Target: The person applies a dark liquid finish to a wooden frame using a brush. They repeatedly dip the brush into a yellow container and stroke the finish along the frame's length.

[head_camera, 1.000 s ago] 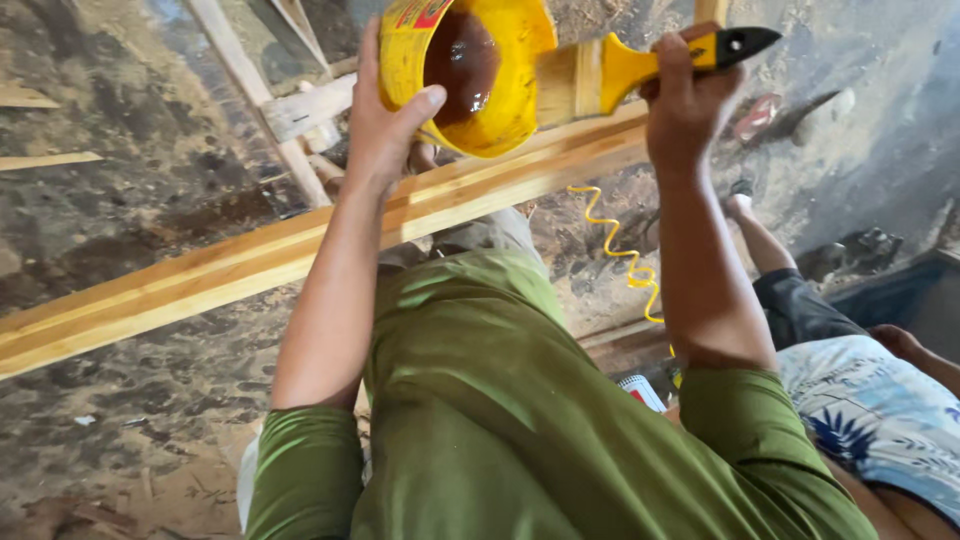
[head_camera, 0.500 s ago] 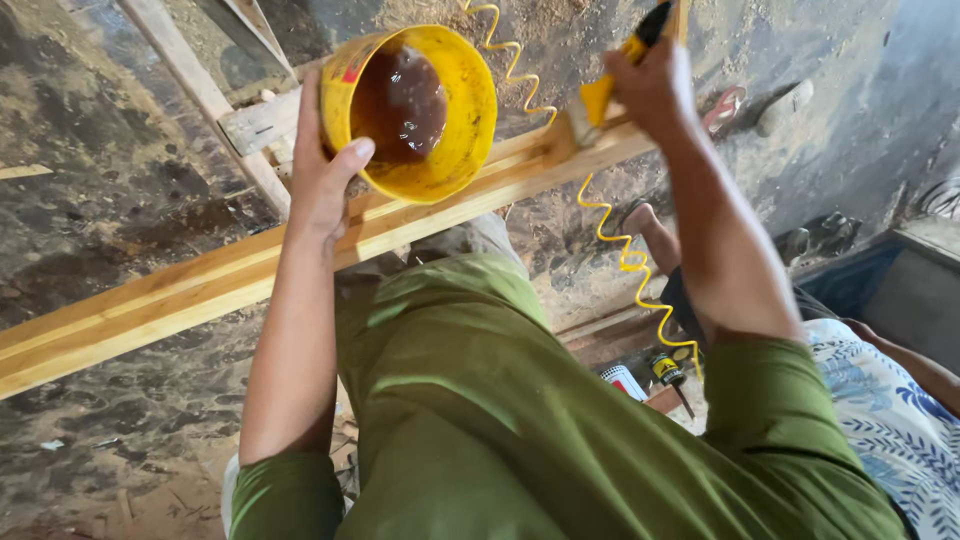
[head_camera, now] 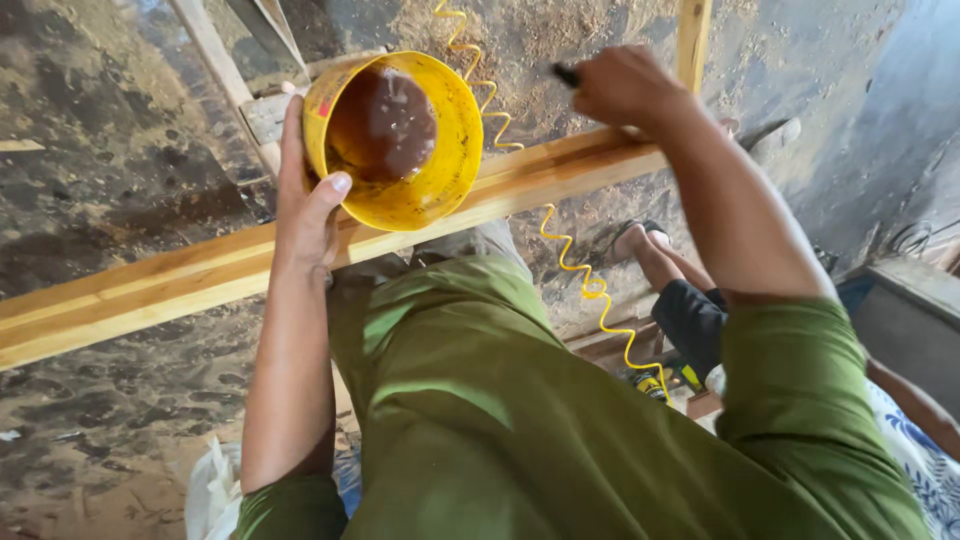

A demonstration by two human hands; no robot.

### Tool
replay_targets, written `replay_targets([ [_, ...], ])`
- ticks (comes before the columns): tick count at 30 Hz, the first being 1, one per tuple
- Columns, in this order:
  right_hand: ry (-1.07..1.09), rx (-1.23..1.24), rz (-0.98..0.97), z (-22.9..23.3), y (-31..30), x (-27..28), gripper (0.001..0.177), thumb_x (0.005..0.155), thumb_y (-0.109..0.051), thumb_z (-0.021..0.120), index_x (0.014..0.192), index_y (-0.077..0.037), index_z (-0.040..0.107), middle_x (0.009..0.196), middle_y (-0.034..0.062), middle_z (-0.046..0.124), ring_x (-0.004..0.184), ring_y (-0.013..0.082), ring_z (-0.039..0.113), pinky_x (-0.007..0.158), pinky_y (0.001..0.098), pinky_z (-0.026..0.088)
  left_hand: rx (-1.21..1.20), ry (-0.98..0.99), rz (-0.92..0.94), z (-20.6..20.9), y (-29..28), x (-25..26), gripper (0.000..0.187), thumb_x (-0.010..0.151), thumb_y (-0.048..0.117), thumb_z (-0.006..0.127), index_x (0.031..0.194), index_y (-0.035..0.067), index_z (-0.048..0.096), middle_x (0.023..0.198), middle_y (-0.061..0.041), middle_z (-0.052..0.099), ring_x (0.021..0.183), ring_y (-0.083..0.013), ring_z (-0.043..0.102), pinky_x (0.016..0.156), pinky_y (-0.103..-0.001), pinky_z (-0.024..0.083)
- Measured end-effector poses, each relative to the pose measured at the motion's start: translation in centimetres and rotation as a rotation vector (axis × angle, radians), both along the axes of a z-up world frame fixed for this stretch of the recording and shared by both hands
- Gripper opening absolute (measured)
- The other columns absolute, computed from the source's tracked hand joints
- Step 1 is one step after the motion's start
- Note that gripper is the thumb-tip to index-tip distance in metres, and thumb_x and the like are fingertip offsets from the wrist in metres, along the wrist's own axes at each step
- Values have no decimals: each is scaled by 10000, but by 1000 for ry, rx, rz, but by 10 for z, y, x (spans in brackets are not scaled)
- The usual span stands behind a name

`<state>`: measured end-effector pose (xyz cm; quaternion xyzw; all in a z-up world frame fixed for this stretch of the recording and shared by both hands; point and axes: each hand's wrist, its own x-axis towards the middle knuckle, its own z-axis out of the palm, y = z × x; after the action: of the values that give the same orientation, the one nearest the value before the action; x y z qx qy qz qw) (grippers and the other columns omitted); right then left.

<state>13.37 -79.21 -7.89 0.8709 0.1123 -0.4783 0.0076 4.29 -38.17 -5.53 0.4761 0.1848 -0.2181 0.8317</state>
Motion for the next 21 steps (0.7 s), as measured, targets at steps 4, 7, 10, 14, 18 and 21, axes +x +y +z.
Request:
replay_targets([
  [4,3,259,-92,-42,30,18,358,916,-359,685,832,-11,690,742,228,679,674,382,666,674,501,539,26,-1,22,8,10,-5,1214,786,392,842,1687,4,127,1705,-195,316,1601,-306,353,1334,-398,303],
  [7,-60,382,-364,-76,30,19,396,934,-361,710,814,11,651,733,189,671,658,324,668,629,481,531,13,-13,43,12,17,-9,1233,791,405,853,1695,-1,119,1720,-198,296,1617,-305,333,1353,-398,279],
  [10,-114,371,-578,-88,4,16,389,936,-373,707,841,-1,648,756,165,676,679,307,671,614,477,530,11,-16,34,14,20,-7,1249,776,424,854,1688,4,112,1708,-211,303,1602,-317,350,1341,-408,300],
  [14,-187,56,-93,-58,-56,21,355,965,-336,660,926,14,703,845,265,695,740,419,676,697,500,560,18,-16,30,13,20,-7,1266,767,434,863,1696,2,118,1724,-216,287,1617,-315,333,1351,-408,288],
  [18,-117,-182,-100,-34,-59,14,325,958,-310,599,1046,-39,756,913,275,726,808,438,707,769,532,568,-21,-8,34,12,17,-6,1266,772,420,874,1695,1,118,1725,-217,281,1616,-318,324,1348,-411,282],
  [21,7,-179,-102,-32,-15,-2,320,920,-298,597,1080,-73,757,926,260,733,824,427,710,766,539,563,11,2,26,14,15,-3,1254,753,425,850,1684,12,118,1690,-216,314,1586,-325,367,1324,-423,329],
])
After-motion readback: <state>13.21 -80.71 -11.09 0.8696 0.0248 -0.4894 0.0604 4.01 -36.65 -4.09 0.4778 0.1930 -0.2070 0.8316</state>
